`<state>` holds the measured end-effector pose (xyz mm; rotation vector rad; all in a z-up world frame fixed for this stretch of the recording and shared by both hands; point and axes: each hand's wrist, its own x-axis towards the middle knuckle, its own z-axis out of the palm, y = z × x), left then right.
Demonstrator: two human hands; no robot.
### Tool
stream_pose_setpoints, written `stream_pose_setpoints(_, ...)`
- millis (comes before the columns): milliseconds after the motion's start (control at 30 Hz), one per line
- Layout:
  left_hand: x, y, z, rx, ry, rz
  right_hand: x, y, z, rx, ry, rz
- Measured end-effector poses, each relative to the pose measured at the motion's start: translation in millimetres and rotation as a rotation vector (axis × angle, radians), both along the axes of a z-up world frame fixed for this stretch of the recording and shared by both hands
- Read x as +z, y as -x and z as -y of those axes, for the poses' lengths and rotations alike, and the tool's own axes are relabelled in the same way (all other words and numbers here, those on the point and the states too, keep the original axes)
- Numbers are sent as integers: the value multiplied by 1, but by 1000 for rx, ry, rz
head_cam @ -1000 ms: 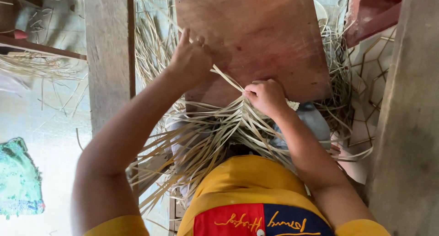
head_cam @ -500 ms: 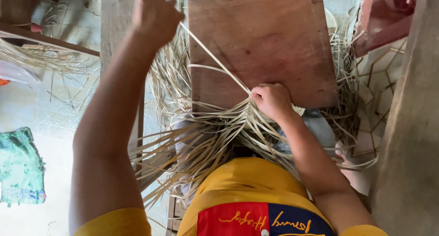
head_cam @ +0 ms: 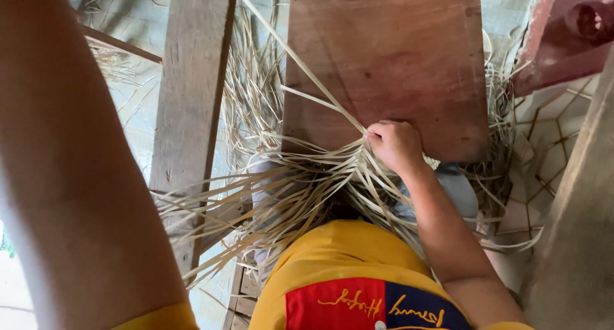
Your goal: Weaving thin bamboo strips together to create a flat mat or component.
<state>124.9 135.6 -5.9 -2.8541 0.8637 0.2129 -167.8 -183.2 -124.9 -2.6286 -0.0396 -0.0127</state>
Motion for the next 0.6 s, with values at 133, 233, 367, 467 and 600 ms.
stream_pose_setpoints(133, -19, 73, 48, -22, 160, -95, 23, 2, 3, 10, -242, -3)
stream_pose_setpoints(233, -36, 138, 83, -44, 279, -180, 52, 4, 6, -21, -447, -64)
stream_pose_setpoints(367, -51, 207, 127, -43, 441, -274, 54, 3, 13, -59, -471, -218)
stream_pose_setpoints(467, -65, 242, 147, -15, 555, -336, 61, -1, 13, -29, -564, -330)
stream_pose_setpoints(600, -88, 260, 166, 164, 909, -487, 58, -3, 10, 8, -566, -167)
